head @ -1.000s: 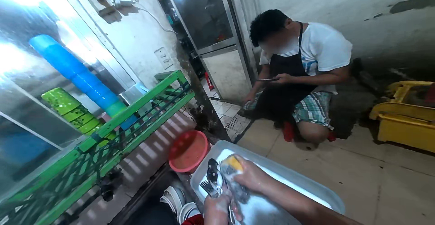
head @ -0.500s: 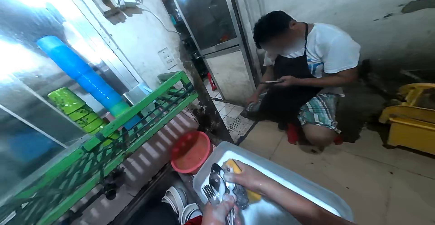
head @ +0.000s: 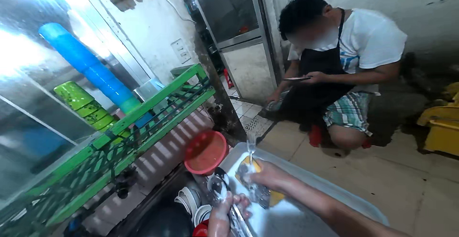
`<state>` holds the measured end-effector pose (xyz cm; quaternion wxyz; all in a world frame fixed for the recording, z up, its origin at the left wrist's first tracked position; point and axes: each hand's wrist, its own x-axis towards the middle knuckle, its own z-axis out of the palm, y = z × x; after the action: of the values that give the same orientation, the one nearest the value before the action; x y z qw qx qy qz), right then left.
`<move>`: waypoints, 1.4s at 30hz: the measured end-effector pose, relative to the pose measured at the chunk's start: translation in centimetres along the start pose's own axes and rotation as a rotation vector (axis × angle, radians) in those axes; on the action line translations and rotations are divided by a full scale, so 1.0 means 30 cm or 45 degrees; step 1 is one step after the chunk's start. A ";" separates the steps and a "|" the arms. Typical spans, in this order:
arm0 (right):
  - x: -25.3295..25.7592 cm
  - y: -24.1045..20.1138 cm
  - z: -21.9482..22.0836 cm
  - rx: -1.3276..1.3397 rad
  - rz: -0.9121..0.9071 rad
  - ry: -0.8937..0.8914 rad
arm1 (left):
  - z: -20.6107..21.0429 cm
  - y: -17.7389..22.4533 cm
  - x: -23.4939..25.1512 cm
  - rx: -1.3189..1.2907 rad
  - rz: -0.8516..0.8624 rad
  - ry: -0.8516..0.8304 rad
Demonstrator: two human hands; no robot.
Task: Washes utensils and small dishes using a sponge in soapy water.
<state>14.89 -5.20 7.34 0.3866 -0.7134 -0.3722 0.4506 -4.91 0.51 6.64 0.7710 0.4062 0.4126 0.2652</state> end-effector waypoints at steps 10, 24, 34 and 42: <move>-0.034 0.070 0.139 -0.641 -0.156 -0.684 | 0.029 -0.015 0.052 -0.073 0.008 -0.119; 0.010 0.286 0.071 -1.096 -0.112 -0.118 | 0.062 -0.014 0.089 -0.107 -0.235 0.049; -0.062 0.069 -0.018 0.474 -0.153 -0.011 | 0.085 -0.059 0.072 0.185 -0.030 0.060; -0.027 0.050 -0.017 0.075 -0.203 0.003 | 0.087 -0.070 0.065 0.118 -0.155 -0.081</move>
<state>15.39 -6.66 6.44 0.4426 -0.6703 -0.4140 0.4282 -1.52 -0.22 4.92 0.7789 0.4236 0.4237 0.1854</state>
